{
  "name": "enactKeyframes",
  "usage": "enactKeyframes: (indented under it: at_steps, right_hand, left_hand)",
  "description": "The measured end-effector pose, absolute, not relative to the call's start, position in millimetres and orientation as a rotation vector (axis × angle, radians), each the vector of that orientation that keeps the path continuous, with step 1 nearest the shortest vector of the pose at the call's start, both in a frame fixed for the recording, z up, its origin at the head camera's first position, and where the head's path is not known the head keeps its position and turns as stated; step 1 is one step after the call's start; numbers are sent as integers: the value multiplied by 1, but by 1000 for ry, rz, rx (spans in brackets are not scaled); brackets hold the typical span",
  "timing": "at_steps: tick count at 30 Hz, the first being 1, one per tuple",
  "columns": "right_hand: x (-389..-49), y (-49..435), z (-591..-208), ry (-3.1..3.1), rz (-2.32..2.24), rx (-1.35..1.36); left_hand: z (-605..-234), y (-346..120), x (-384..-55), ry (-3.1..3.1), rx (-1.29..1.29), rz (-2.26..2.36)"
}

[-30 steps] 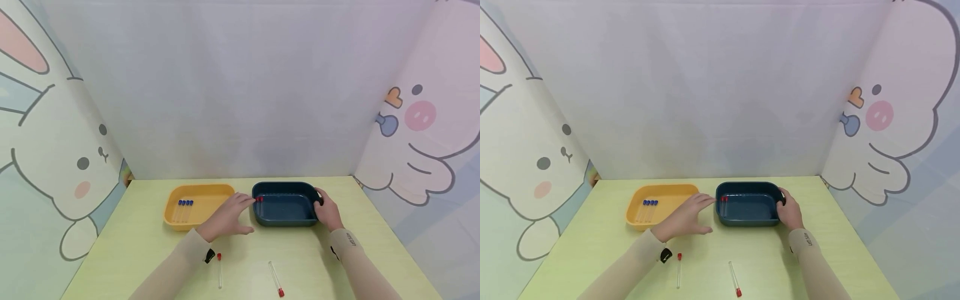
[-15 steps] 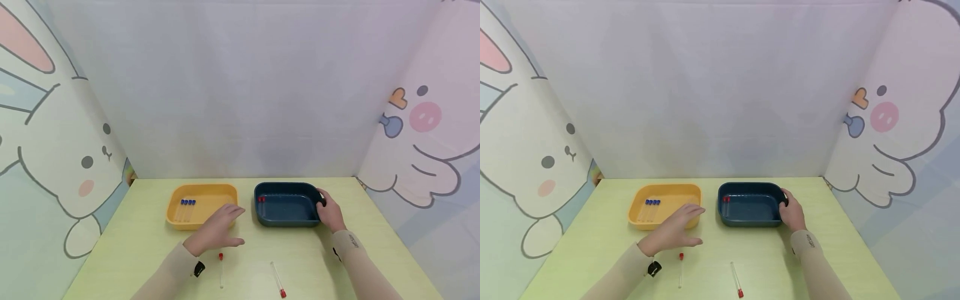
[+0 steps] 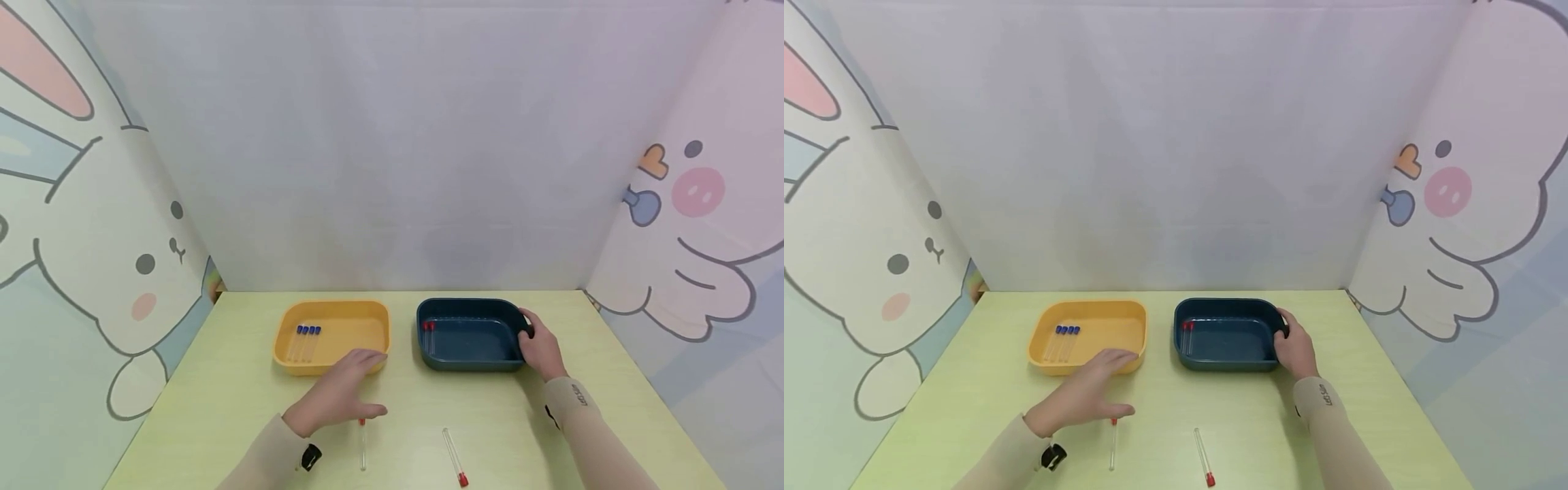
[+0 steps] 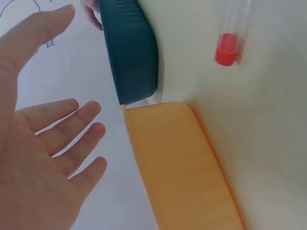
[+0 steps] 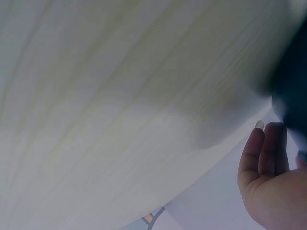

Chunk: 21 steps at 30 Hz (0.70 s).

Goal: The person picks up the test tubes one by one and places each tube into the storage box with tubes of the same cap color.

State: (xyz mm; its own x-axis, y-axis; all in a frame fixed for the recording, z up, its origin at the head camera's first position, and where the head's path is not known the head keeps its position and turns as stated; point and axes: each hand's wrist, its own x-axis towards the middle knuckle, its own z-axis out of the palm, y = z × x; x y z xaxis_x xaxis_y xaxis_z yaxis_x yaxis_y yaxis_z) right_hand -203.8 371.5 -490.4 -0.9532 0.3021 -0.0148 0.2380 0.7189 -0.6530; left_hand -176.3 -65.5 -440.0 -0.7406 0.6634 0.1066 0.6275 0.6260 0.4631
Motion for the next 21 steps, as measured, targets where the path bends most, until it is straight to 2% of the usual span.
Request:
enactKeyframes:
  at_steps: [21]
  right_hand:
    - [-205, 372, -493, -2832, 1055, -438]
  left_hand:
    - [-469, -83, -159, 2659, 1033, 580]
